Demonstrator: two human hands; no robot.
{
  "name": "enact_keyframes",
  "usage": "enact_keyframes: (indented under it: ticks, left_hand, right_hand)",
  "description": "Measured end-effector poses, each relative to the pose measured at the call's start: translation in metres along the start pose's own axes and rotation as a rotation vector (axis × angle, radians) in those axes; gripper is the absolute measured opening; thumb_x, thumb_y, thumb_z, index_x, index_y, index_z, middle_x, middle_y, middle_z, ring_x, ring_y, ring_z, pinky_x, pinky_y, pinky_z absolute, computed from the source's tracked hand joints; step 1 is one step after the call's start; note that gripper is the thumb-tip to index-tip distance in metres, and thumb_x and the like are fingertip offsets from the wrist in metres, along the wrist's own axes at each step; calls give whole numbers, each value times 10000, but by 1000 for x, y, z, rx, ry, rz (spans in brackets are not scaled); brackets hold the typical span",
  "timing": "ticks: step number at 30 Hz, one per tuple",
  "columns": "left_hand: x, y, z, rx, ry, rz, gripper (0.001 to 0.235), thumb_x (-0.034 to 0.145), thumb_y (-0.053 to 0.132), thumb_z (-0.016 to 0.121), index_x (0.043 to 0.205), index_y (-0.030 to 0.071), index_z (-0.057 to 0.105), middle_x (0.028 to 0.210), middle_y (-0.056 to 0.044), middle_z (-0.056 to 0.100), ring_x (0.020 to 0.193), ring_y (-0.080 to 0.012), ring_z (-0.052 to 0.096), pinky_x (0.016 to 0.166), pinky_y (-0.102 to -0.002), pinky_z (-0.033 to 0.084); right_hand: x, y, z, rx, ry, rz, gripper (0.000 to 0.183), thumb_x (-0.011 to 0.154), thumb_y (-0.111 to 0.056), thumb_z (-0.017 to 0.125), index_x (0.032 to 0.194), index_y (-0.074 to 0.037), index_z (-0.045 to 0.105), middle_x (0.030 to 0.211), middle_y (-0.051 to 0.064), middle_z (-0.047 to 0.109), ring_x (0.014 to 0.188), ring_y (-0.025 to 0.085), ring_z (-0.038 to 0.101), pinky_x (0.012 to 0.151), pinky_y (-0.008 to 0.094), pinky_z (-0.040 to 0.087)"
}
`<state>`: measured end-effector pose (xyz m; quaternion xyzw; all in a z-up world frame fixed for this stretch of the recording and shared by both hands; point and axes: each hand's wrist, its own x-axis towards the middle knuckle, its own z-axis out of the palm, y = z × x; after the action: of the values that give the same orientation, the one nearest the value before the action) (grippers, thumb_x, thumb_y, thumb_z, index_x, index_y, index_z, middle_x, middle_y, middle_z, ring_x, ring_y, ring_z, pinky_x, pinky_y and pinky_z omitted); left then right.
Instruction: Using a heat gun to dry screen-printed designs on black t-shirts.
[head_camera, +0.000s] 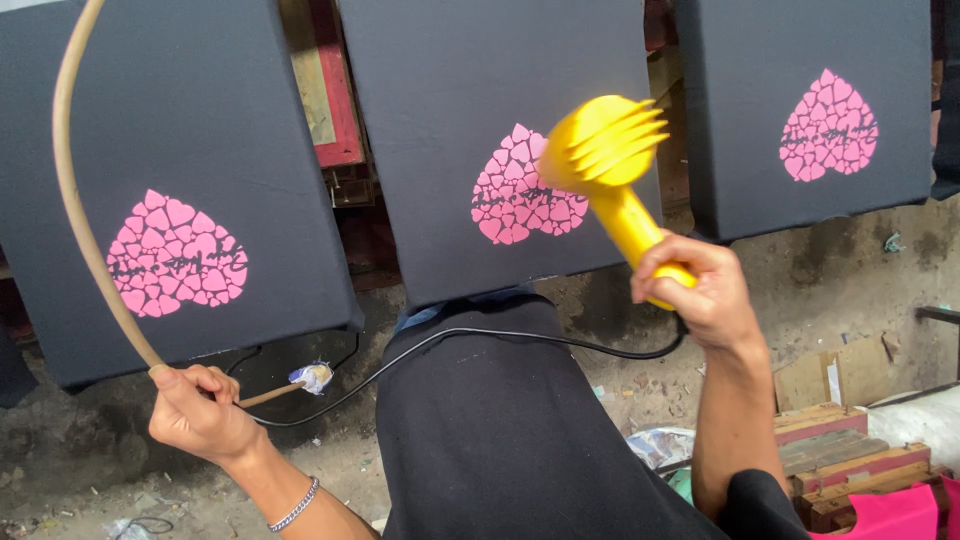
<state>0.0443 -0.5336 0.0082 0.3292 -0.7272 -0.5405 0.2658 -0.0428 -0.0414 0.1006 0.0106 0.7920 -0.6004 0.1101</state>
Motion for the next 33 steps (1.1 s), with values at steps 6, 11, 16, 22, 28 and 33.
enact_keyframes:
  ticks: [6,11,16,22,28,33]
  left_hand:
    - [-6,3,-5,-2,9,-2,626,1207,406,490,683,64,466,580,-44,388,531,-159,416,516,-275,352]
    - [-10,-2,-12,4,24,-4,630,1216,377,467,672,59,466,572,-43,380,518,-164,415,518,-278,351]
    - [-12,-4,-13,15,18,-16,629,1217,370,470,674,52,468,575,-51,382,517,-163,403,509,-282,336]
    - [-5,-2,-6,34,5,-42,645,1197,422,502,661,67,449,573,-42,379,530,-155,414,508,-268,346]
    - [1,0,-1,19,-19,-15,648,1203,416,499,662,62,452,574,-42,381,527,-158,417,511,-275,352]
    - [3,-4,-4,1,-28,10,620,1211,390,487,692,51,467,577,-49,380,528,-164,417,511,-283,352]
  right_hand:
    - [29,-24,38,3,-202,-130,191,761,45,544,756,-109,658,706,-2,659,774,138,550,752,308,433]
    - [31,-17,33,5,-291,-81,131,759,4,603,771,-101,681,782,22,634,737,137,531,681,284,407]
    - [23,-8,11,-56,-219,-104,180,765,12,582,802,-115,705,750,5,687,764,123,578,737,292,447]
    - [4,2,-16,-114,31,15,111,813,-18,622,788,-116,670,719,4,694,767,106,615,871,296,484]
    - [-14,3,-22,-92,127,92,118,804,-3,577,835,-83,657,703,62,665,651,141,620,757,305,523]
    - [-12,9,-6,-24,-8,-14,110,839,-14,607,828,-111,658,712,36,699,678,118,640,848,301,511]
